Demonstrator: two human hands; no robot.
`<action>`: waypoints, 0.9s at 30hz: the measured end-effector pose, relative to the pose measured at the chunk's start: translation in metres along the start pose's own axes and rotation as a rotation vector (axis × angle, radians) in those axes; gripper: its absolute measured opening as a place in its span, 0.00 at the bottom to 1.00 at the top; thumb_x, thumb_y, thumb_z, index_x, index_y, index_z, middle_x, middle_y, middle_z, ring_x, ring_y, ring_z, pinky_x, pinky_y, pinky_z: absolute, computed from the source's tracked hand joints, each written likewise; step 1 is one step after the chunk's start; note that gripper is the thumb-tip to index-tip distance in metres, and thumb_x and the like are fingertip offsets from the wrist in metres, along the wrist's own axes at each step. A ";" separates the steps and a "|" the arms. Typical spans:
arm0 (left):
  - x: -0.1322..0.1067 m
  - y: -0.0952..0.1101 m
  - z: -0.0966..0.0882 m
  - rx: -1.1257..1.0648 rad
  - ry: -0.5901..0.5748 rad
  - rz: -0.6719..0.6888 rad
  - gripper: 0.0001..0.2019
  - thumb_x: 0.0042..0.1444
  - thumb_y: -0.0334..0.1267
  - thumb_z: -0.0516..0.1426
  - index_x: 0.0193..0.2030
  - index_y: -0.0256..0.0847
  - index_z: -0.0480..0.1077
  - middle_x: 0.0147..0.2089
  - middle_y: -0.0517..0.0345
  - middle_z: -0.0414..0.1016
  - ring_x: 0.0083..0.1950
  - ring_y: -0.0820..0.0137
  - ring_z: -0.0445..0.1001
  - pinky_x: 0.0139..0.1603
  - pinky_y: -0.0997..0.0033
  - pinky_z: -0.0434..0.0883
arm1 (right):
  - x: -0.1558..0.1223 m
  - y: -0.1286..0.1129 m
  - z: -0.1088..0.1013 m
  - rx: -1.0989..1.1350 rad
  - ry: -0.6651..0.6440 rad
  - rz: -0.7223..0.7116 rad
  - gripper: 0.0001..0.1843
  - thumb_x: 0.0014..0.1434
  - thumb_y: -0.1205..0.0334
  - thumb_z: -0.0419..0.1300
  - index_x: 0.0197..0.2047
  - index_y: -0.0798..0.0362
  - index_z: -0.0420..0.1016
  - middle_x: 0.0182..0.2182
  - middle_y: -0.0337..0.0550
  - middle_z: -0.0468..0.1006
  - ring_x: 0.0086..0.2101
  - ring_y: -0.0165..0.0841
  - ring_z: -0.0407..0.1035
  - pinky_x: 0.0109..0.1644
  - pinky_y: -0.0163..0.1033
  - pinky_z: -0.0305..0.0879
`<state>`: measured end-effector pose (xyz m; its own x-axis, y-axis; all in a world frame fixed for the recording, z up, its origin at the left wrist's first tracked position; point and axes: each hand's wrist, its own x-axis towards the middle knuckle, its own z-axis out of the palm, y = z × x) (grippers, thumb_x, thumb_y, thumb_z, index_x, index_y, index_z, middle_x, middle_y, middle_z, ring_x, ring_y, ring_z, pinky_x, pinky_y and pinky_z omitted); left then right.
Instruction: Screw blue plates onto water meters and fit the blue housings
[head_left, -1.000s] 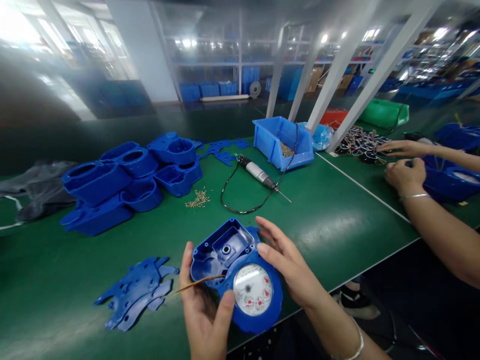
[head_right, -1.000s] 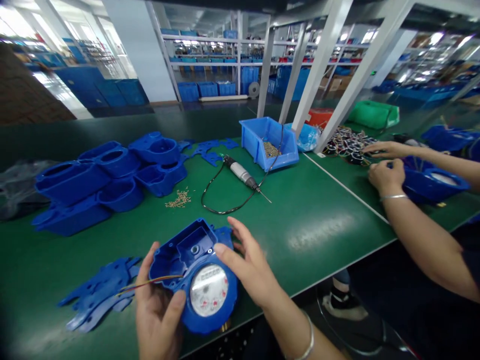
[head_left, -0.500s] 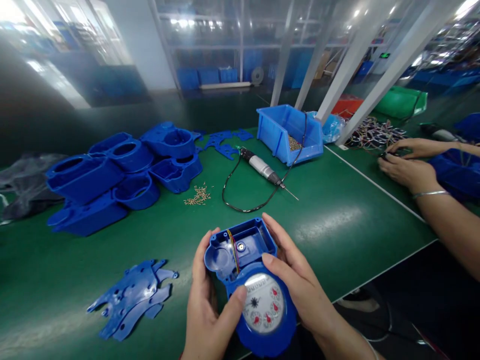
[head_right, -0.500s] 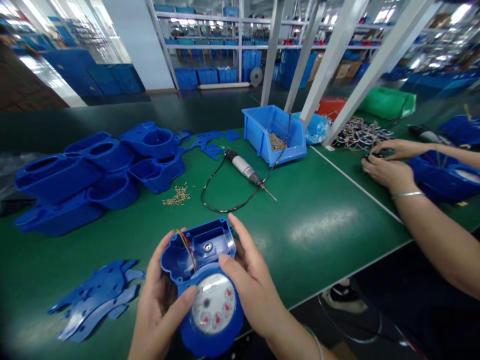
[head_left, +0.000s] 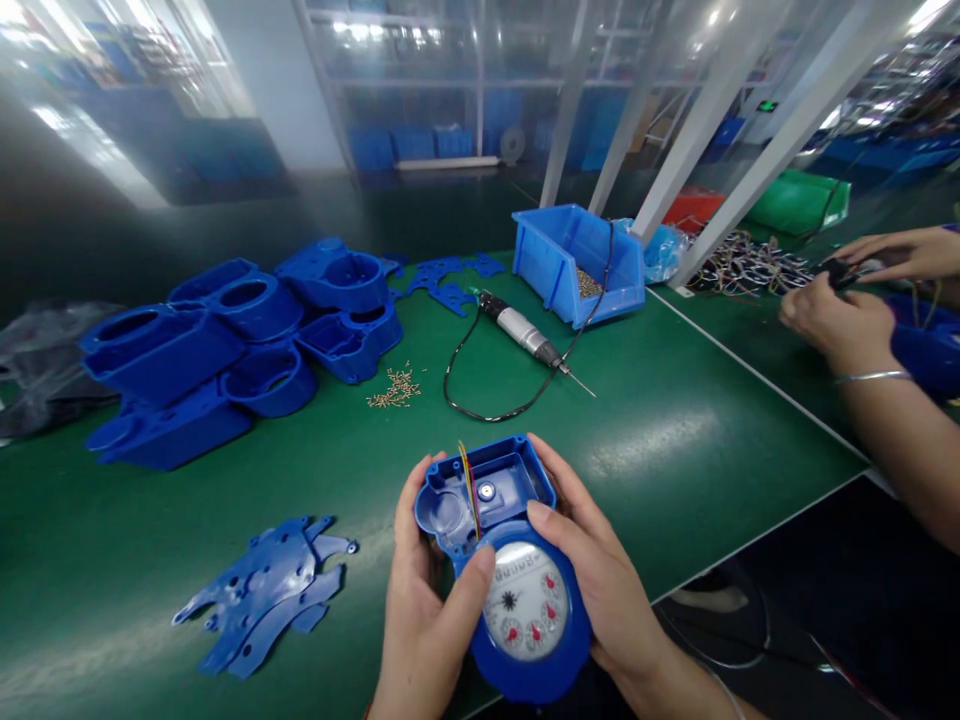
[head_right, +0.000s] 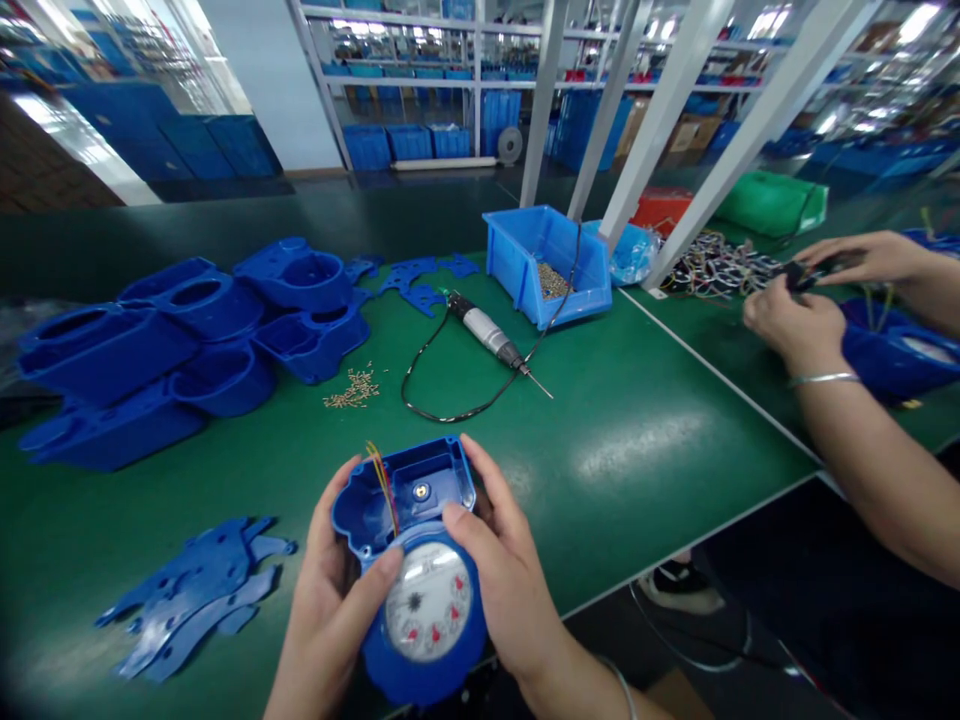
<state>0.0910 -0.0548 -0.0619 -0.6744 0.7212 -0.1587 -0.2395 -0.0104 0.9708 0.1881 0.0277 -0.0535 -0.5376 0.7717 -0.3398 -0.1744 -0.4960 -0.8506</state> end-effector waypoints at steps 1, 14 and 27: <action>0.001 -0.002 -0.002 -0.003 -0.015 0.016 0.33 0.54 0.44 0.61 0.64 0.47 0.53 0.65 0.50 0.61 0.61 0.57 0.66 0.58 0.61 0.68 | 0.000 0.001 0.000 0.020 -0.006 -0.003 0.32 0.53 0.55 0.62 0.61 0.42 0.62 0.56 0.43 0.70 0.53 0.42 0.68 0.59 0.50 0.63; 0.011 -0.009 -0.005 -0.104 -0.103 0.098 0.38 0.50 0.44 0.63 0.65 0.43 0.51 0.59 0.47 0.67 0.55 0.57 0.70 0.54 0.60 0.70 | 0.003 0.002 0.005 0.116 0.010 -0.096 0.34 0.48 0.57 0.65 0.59 0.47 0.65 0.57 0.43 0.70 0.55 0.43 0.66 0.60 0.50 0.62; 0.006 -0.011 -0.007 -0.143 -0.173 0.105 0.37 0.49 0.42 0.63 0.64 0.43 0.53 0.59 0.47 0.66 0.57 0.56 0.68 0.56 0.56 0.67 | -0.014 0.010 0.004 0.139 0.042 -0.119 0.40 0.48 0.54 0.66 0.63 0.48 0.59 0.58 0.44 0.69 0.55 0.43 0.66 0.61 0.51 0.62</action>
<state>0.0842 -0.0550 -0.0747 -0.5736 0.8190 -0.0134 -0.2793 -0.1801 0.9432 0.1909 0.0104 -0.0558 -0.4723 0.8426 -0.2587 -0.3485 -0.4481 -0.8232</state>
